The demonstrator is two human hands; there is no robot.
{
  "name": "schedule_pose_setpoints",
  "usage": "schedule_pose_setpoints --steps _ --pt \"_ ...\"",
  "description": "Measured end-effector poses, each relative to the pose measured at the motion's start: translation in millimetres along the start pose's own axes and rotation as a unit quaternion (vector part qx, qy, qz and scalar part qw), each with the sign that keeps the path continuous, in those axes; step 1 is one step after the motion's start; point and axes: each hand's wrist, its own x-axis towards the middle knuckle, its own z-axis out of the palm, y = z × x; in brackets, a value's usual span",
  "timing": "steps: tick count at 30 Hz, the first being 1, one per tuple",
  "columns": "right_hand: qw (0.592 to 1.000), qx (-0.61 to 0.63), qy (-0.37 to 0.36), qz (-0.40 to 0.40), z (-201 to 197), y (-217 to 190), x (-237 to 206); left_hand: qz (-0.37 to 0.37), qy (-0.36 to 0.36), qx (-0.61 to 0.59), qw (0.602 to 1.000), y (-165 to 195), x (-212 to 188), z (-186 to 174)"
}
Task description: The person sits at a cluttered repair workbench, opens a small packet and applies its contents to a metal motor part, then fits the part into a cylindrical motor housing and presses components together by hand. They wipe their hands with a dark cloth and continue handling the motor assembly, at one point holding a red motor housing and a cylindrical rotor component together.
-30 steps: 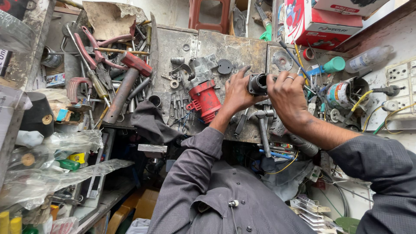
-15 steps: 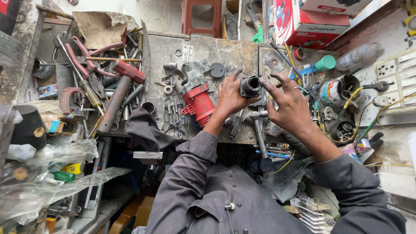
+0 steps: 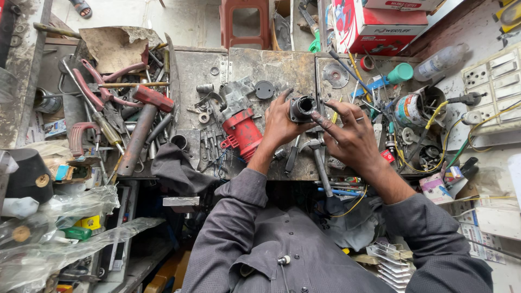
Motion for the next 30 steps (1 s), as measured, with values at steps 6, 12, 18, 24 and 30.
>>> schedule_pose_setpoints --steps 6,12,18,24,30 --pt "0.998 0.020 -0.007 0.054 4.1 -1.8 7.3 0.010 0.006 -0.001 1.000 -3.1 -0.4 2.5" --pt "0.998 0.027 -0.023 0.060 9.2 -3.9 20.9 0.010 0.007 0.000 1.000 -3.6 1.1 5.7" --pt "0.999 -0.007 -0.015 0.028 5.5 -2.7 27.8 0.010 0.007 0.011 1.000 -3.5 1.2 5.0" --pt "0.999 -0.036 -0.029 0.007 2.6 2.1 33.4 0.010 -0.002 0.027 1.000 -3.7 2.2 1.5" --pt "0.999 -0.021 -0.016 0.020 3.0 -4.8 28.6 -0.002 -0.001 0.007 1.000 0.3 0.0 1.6"
